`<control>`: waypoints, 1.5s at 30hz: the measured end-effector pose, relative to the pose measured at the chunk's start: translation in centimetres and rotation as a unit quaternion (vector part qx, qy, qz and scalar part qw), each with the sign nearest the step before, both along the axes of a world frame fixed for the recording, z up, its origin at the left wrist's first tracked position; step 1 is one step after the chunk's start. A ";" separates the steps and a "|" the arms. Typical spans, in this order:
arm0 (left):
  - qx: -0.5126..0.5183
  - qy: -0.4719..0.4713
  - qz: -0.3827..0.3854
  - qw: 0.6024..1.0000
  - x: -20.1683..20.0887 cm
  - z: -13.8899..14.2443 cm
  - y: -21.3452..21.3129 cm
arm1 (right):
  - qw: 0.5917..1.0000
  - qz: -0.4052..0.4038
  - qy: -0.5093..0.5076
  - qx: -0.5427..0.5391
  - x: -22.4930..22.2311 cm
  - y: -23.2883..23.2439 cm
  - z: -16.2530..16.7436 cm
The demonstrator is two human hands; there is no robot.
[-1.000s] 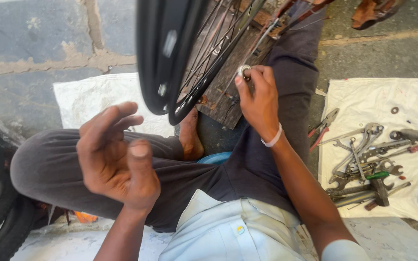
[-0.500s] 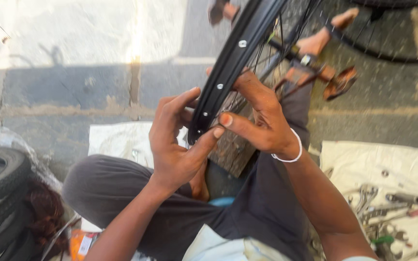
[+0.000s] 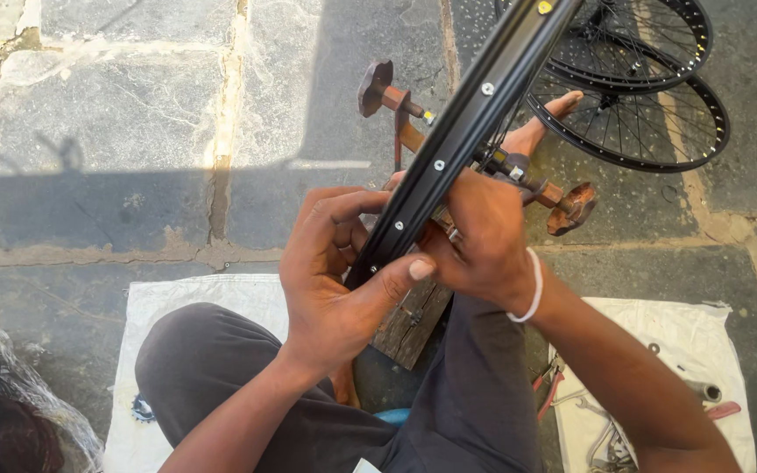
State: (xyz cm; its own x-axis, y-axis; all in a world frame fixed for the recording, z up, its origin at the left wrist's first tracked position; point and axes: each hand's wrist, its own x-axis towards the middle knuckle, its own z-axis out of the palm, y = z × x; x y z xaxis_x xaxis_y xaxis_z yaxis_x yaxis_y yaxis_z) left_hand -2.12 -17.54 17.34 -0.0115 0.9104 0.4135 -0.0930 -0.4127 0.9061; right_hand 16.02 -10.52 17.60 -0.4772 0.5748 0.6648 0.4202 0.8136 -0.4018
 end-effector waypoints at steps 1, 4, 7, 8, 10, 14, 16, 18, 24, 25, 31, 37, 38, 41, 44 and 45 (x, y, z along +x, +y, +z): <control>-0.002 0.001 0.009 1.000 0.0 0.1 0.0 | 0.998 0.001 0.056 0.024 -0.8 0.2 -1.0; -0.011 -0.001 0.028 1.000 0.2 0.7 0.1 | 0.981 -0.054 0.169 0.079 -3.1 -0.7 -3.6; -0.014 0.022 0.031 0.999 -0.1 1.4 0.2 | 0.961 -0.146 0.220 0.081 -5.2 -3.6 -5.1; -0.016 0.034 0.029 0.999 -0.3 1.6 0.3 | 0.955 -0.132 0.260 0.059 -5.9 -4.4 -5.4; 0.006 0.031 -0.023 0.999 -0.8 1.8 0.6 | 0.950 -0.136 0.278 0.046 -6.6 -5.3 -5.6; 0.052 0.047 -0.032 0.997 -0.9 1.7 0.7 | 0.965 -0.122 0.217 0.079 -5.0 -4.1 -4.3; -0.002 -0.002 -0.053 0.999 -0.6 1.5 0.5 | 0.979 -0.073 0.177 0.062 -2.7 -3.0 -2.6; -0.023 -0.022 -0.052 0.998 -0.3 1.4 0.5 | 0.992 -0.003 0.117 0.038 -0.6 -1.8 -0.3; -0.067 -0.064 -0.052 0.994 -0.1 1.4 0.5 | 0.990 0.085 -0.109 -0.043 1.8 0.5 4.1; -0.059 -0.066 -0.046 0.995 0.0 1.4 0.5 | 0.996 0.069 -0.064 -0.005 1.3 0.7 3.6; -0.053 -0.072 -0.018 0.996 0.2 1.0 0.3 | 0.971 -0.062 0.139 0.187 -2.8 -0.3 -2.6; -0.082 -0.064 -0.015 0.994 0.3 0.6 0.6 | 0.892 -0.032 0.446 -0.074 -5.8 -0.9 -6.3; -0.090 -0.058 -0.011 0.994 0.4 1.1 0.9 | 0.886 -0.022 0.454 -0.096 -5.5 -0.9 -6.1; -0.047 -0.103 -0.043 0.993 1.1 3.1 2.1 | 0.929 -0.012 0.366 -0.058 -3.7 -0.3 -4.4; 0.101 0.127 0.055 0.985 2.0 6.1 4.3 | 0.933 -0.064 0.353 -0.028 -2.8 1.6 -2.5; 0.107 0.102 0.020 0.989 2.7 7.3 5.5 | 0.914 -0.058 0.400 -0.041 -2.7 2.3 -1.7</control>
State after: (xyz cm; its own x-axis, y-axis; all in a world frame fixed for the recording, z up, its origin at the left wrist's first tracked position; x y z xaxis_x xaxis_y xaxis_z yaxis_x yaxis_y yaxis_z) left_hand 0.60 -12.05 24.64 0.0575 0.8028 0.5934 0.1028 -0.5960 0.7964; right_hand 13.32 -8.21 15.86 0.2099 0.6547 0.7261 0.0456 0.7353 -0.6762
